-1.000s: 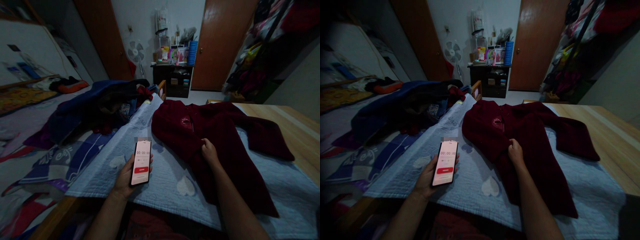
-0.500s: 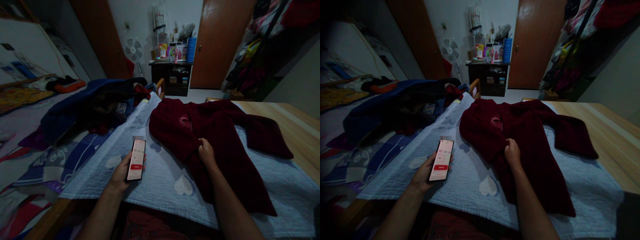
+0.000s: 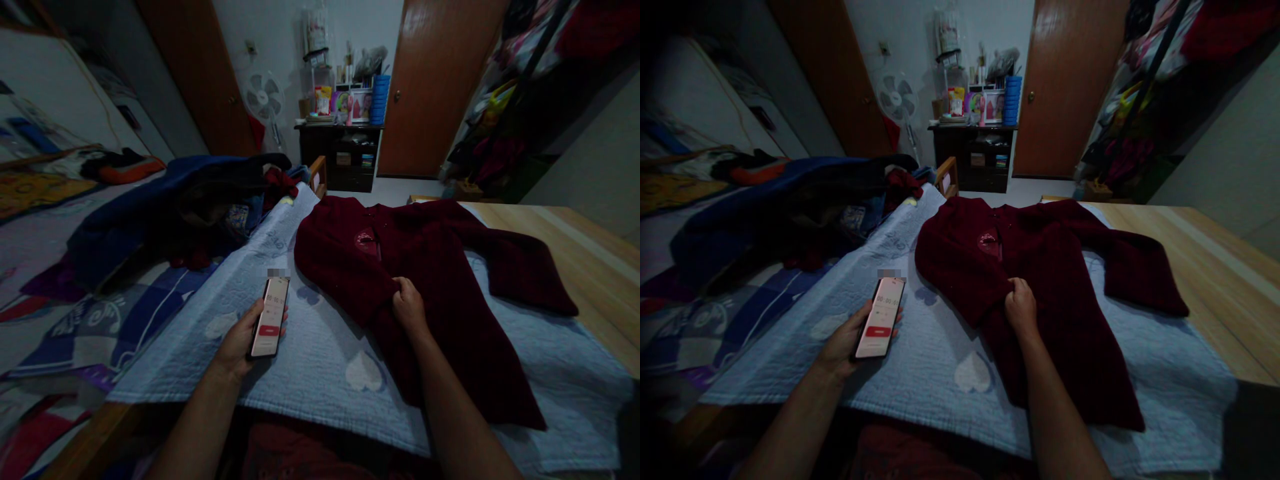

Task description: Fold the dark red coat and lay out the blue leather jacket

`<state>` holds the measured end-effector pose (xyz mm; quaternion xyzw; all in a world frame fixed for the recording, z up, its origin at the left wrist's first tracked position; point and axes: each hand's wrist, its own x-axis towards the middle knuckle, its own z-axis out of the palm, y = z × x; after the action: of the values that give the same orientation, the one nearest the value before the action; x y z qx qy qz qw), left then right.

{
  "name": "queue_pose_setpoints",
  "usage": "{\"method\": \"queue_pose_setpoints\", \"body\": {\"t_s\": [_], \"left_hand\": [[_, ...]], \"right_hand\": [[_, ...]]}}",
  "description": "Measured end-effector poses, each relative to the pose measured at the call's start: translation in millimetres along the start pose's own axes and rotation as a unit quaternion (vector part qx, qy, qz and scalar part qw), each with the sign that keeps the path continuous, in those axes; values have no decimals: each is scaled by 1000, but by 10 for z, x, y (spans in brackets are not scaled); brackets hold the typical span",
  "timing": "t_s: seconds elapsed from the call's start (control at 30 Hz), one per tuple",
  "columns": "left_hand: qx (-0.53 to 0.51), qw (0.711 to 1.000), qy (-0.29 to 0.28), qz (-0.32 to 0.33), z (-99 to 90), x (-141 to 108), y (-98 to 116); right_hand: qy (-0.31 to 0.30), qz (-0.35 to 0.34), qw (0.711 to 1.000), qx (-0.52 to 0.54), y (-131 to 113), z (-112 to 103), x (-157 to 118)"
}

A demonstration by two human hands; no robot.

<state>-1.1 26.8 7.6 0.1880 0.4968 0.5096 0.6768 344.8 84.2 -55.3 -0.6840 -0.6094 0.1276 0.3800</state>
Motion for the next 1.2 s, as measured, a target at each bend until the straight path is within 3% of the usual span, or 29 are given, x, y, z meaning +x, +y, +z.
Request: {"method": "queue_pose_setpoints", "body": {"t_s": [0.17,0.27,0.33,0.47,0.53,0.67,0.87,1.2], "left_hand": [[99,993,27,56,-19,15,-16],[262,955,56,129,-30,66,-60],[400,893,74,190,-26,109,-109],[641,705,134,274,24,161,-225],[704,629,168,285,65,159,-279],[764,543,214,276,142,131,-363],[792,501,236,257,188,130,-439],[785,511,249,247,129,188,-432]], "right_hand": [[0,1,1000,-6,-8,-2,-7],[-3,7,1000,-6,-16,-4,-7],[-2,8,1000,-3,-16,-3,-8],[1,4,1000,3,-8,6,-13],[3,2,1000,4,-5,11,-15],[8,-4,1000,-3,-10,16,-18],[10,-10,1000,-3,-6,19,-26],[7,14,1000,-17,-159,62,-96]]}}
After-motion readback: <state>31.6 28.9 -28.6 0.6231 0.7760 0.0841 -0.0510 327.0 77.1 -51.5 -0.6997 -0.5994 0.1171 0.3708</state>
